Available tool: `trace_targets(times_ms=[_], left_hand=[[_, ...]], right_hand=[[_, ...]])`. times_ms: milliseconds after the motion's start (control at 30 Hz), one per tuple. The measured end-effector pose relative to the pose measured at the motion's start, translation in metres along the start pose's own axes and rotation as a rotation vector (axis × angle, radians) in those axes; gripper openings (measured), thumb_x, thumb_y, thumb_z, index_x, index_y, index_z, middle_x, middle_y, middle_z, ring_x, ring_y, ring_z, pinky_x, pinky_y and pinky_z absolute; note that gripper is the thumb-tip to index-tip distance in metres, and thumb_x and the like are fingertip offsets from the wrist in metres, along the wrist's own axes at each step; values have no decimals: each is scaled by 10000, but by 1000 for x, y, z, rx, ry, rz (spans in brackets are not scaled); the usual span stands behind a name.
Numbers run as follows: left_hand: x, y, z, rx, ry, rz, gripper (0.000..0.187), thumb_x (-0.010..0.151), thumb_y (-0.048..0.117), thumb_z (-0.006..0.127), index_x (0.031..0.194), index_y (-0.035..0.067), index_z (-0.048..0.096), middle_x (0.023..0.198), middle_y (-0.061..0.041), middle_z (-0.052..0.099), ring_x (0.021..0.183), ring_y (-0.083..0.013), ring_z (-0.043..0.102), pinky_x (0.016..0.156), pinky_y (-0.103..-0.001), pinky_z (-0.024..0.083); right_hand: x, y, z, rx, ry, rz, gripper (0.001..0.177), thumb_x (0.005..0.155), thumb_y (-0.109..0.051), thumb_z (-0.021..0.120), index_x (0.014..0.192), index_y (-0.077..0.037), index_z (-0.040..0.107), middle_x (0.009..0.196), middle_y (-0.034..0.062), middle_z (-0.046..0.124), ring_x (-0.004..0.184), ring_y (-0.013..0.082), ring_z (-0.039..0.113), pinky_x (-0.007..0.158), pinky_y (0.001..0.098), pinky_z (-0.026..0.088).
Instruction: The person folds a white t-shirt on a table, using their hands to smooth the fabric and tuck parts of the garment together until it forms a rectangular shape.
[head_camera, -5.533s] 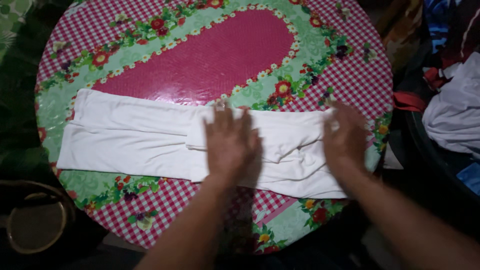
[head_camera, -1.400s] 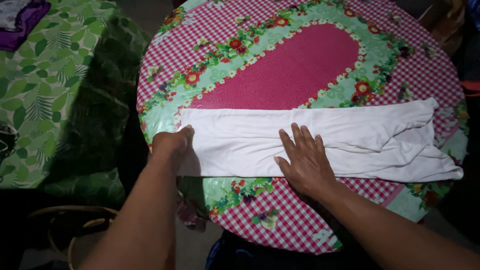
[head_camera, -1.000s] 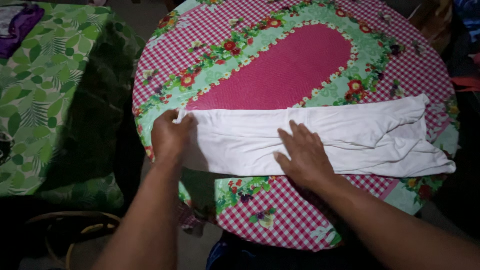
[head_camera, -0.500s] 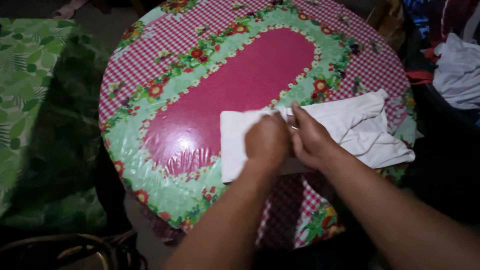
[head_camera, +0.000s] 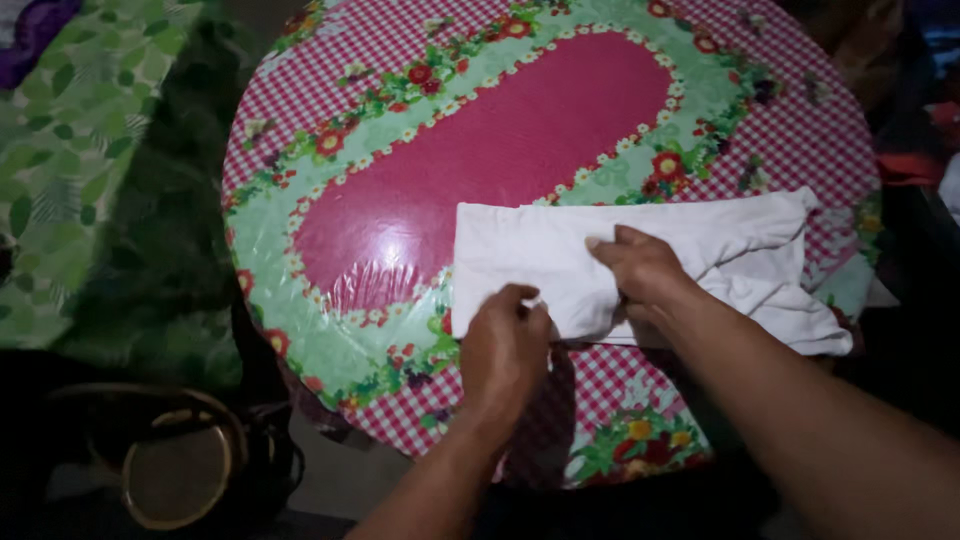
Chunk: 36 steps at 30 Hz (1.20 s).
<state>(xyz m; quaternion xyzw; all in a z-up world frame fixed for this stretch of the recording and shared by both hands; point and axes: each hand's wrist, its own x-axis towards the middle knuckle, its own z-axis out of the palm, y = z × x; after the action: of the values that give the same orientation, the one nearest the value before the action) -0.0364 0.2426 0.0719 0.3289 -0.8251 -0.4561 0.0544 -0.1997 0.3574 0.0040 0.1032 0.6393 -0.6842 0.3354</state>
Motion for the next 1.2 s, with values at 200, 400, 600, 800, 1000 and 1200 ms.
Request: trace_targets(times_ms=[200, 400, 600, 800, 1000, 1200], left_hand=[[25, -4, 32, 240, 364, 500, 384, 936, 251, 672, 1280, 81, 690, 1325, -269, 619, 1219, -447, 581, 1025, -527, 472], [28, -18, 64, 472, 77, 522, 626, 872, 407, 691, 1429, 152, 559, 1517, -369, 359, 1378, -563, 350, 1078, -653, 313], [20, -18, 71, 555, 82, 526, 682, 881, 466, 682, 1478, 184, 512, 1564, -356, 293, 1439, -564, 285, 1127, -665, 255], [12, -4, 81, 552, 43, 538, 733, 864, 513, 682, 1501, 211, 481, 1582, -343, 263, 1473, -540, 231, 1162, -650, 208], [6, 9, 91, 675, -26, 563, 748, 858, 533, 669, 1493, 195, 462, 1584, -338, 266, 1479, -551, 207, 1157, -672, 159], [7, 12, 83, 583, 5, 551, 658, 901, 482, 646, 1483, 213, 498, 1596, -295, 277, 1482, -518, 224, 1173, -649, 170]], right_hand=[[-9, -35, -64, -15, -44, -282, 360, 987, -127, 641, 1306, 38, 618, 1133, 147, 724, 951, 245, 723, 834, 387, 599], [-9, -24, -115, -52, 198, -78, 407, 949, -157, 680, 1315, -24, 560, 1144, 104, 721, 979, 212, 707, 851, 388, 583], [-10, -9, -127, -199, 155, -304, 375, 962, -194, 694, 1251, 44, 665, 1088, 104, 732, 922, 167, 670, 800, 316, 549], [-22, -30, -169, -362, 285, -470, 290, 976, -197, 683, 1159, 28, 705, 984, 48, 737, 833, 130, 656, 748, 295, 530], [-10, 3, -193, -206, 211, -269, 276, 946, -159, 728, 1134, 44, 721, 951, 57, 717, 791, 123, 633, 692, 293, 519], [-5, 3, -192, -211, 261, -278, 311, 922, -164, 733, 1155, 38, 692, 965, 60, 732, 815, 131, 660, 723, 293, 539]])
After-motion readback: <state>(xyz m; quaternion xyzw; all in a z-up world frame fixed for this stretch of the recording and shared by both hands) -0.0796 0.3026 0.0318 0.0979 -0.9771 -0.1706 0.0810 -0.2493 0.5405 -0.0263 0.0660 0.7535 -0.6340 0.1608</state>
